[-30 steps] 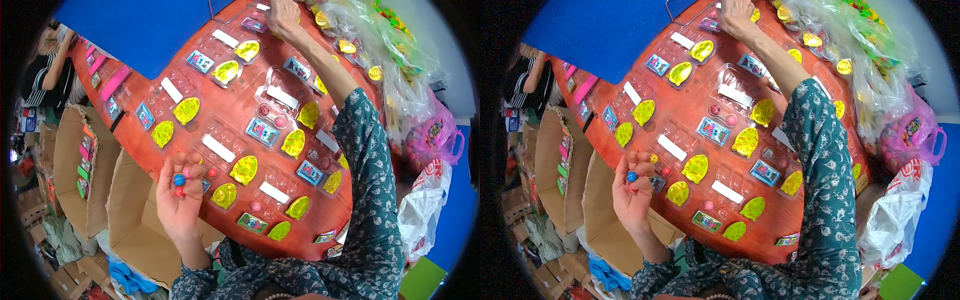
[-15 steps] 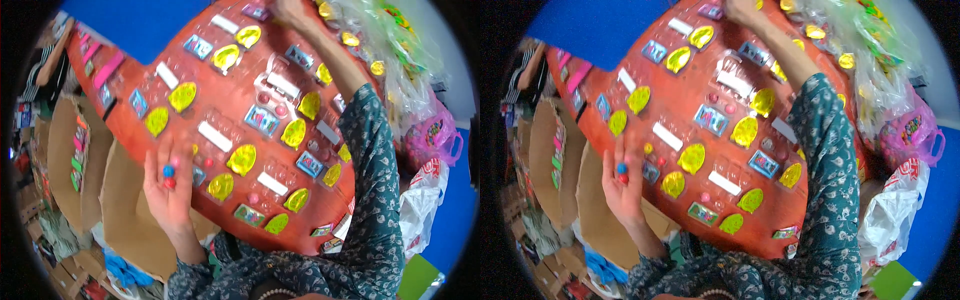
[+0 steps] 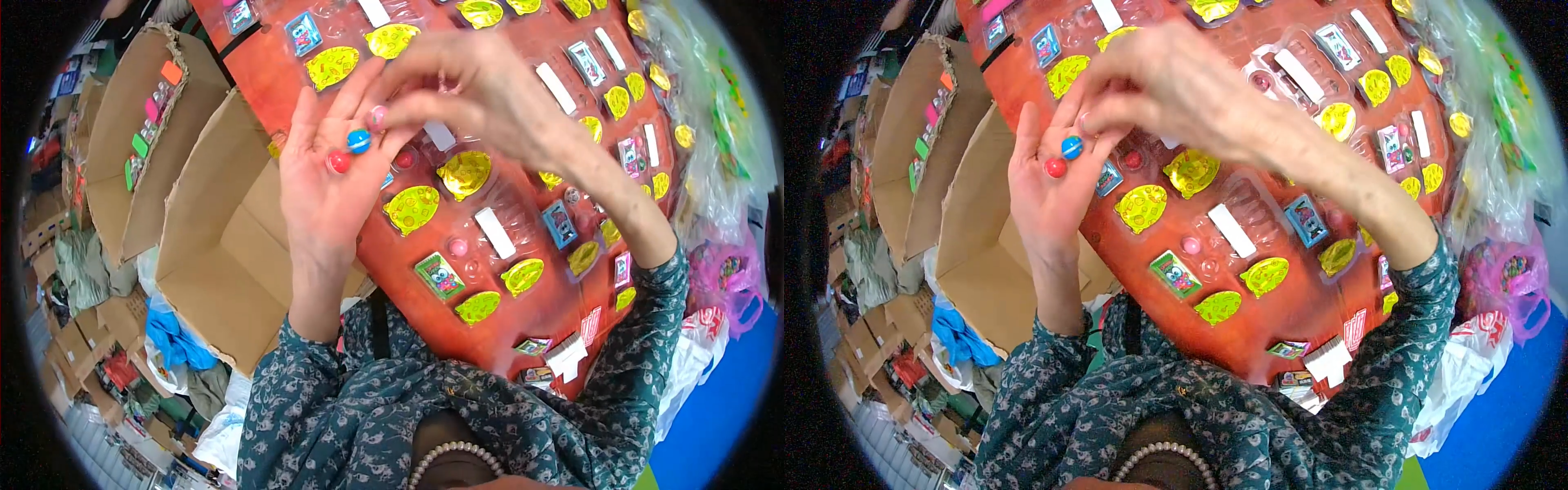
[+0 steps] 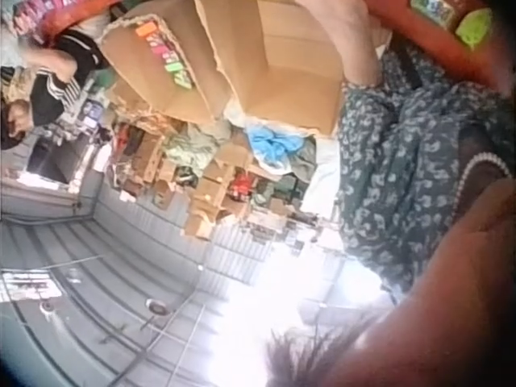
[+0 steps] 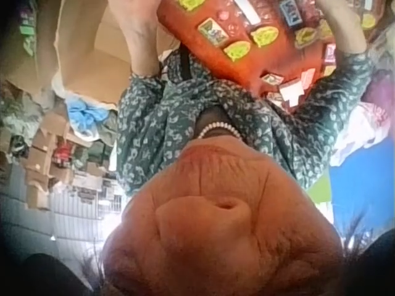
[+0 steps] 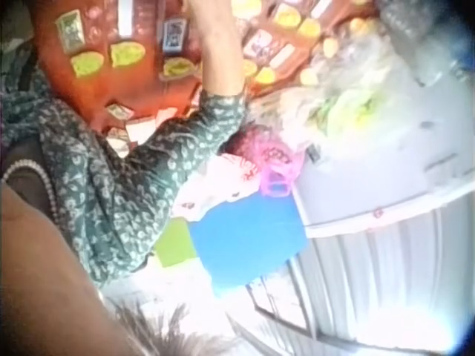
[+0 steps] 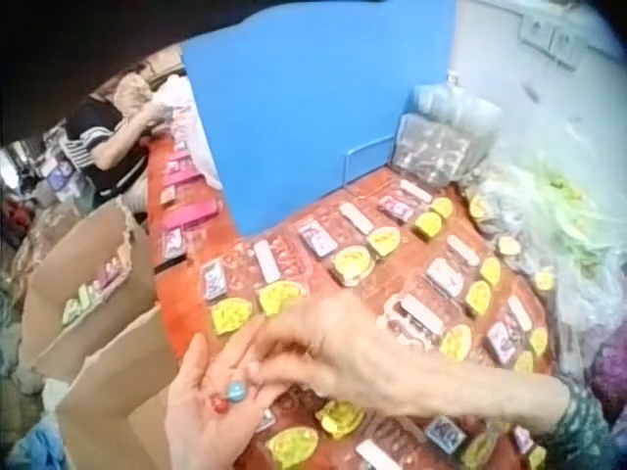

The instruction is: Sorting small colorful toys and packaged items into molded plastic trays on a work table.

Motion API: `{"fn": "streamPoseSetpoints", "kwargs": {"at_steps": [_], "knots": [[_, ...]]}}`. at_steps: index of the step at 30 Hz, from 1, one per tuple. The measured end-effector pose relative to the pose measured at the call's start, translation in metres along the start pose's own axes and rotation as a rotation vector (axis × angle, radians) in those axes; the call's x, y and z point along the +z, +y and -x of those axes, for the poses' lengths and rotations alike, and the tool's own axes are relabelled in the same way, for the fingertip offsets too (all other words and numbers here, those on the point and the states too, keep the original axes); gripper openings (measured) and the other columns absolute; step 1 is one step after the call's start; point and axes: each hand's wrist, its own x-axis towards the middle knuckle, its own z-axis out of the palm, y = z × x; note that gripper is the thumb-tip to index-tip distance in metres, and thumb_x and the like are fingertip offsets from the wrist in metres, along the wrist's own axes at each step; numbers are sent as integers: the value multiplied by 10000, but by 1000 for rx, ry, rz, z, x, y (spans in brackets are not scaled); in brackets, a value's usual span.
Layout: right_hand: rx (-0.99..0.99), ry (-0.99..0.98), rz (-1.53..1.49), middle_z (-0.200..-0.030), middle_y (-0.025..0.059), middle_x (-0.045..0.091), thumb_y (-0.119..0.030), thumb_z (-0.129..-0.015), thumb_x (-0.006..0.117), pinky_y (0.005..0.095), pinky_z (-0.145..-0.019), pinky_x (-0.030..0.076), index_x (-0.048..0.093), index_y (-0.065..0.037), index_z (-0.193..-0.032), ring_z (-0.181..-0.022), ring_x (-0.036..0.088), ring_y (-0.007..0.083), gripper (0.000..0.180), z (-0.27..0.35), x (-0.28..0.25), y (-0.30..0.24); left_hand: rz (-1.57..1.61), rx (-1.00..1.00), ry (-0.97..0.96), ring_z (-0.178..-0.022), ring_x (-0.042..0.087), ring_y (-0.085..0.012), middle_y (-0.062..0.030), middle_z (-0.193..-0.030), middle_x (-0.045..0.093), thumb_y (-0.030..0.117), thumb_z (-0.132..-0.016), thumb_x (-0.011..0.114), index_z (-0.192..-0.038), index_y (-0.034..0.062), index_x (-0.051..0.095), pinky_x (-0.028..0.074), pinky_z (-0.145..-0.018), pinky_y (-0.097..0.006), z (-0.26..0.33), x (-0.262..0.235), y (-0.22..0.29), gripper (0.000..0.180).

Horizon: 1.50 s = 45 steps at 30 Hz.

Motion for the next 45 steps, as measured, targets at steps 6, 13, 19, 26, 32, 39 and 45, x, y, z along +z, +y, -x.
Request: {"fn": "streamPoseSetpoints", "kwargs": {"at_steps": [6, 13, 19, 26, 32, 39, 45], "knots": [[-194, 166, 370, -796, 120, 560, -86, -713, 559, 376, -634, 476, 568, -23, -766, -747, 566, 300, 82, 9, 26, -13, -93, -33, 8, -1136, 407, -229, -154, -1242, 437, 302, -931, 339, -1287, -57, 325, 293, -992, -353, 10, 4, -4, 506], [-274, 33, 572, -890, 114, 516, -80, -641, 555, 339, -706, 458, 538, 32, -946, -826, 518, 251, 325, 10, 28, -21, 12, -91, -31, -1201, 374, -230, -110, -1279, 427, 168, -931, 350, -1287, -9, 347, 250, -1039, -389, 15, -13, 0, 397], [-273, -86, 779, -891, 117, 525, -81, -624, 544, 319, -692, 464, 535, 59, -947, -835, 526, 244, 352, 12, 26, -25, 55, -176, -86, -1229, 352, -220, -122, -1313, 398, 205, -948, 319, -1277, 23, 360, 216, -1057, -405, 11, -5, -3, 378], [-444, 152, 710, -745, 103, 539, -126, -609, 554, 321, -636, 445, 534, -21, -762, -743, 541, 247, 187, 12, 26, -13, 46, -198, -16, -1235, 337, -201, -103, -1325, 387, 230, -955, 301, -1281, 23, 353, 213, -1058, -398, 6, 2, -8, 390], [-242, 392, 631, -738, 147, 567, -28, -626, 555, 377, -614, 473, 501, -29, -759, -733, 575, 321, 144, -23, -5, 24, -4, -129, -34, -1236, 318, -335, -219, -1323, 340, 272, -942, 315, -1254, -43, 354, 229, -1049, -432, 6, -2, -3, 445], [-101, 321, 1170, -782, 136, 562, -68, -711, 517, 380, -661, 458, 517, -15, -812, -791, 562, 302, 114, -59, -83, 122, 86, -84, 29, -1286, 244, -349, -260, -1358, 271, 216, -941, 328, -1250, -74, 337, 218, -1062, -425, 13, -7, 3, 424], [-360, 185, 1383, -800, 93, 563, -93, -721, 546, 329, -670, 462, 546, -24, -856, -796, 568, 239, 151, -64, -73, 129, 146, -59, 26, -1286, 243, -352, -267, -1355, 269, 214, -942, 335, -1241, -83, 341, 228, -1061, -422, 18, -14, 11, 421]]}}
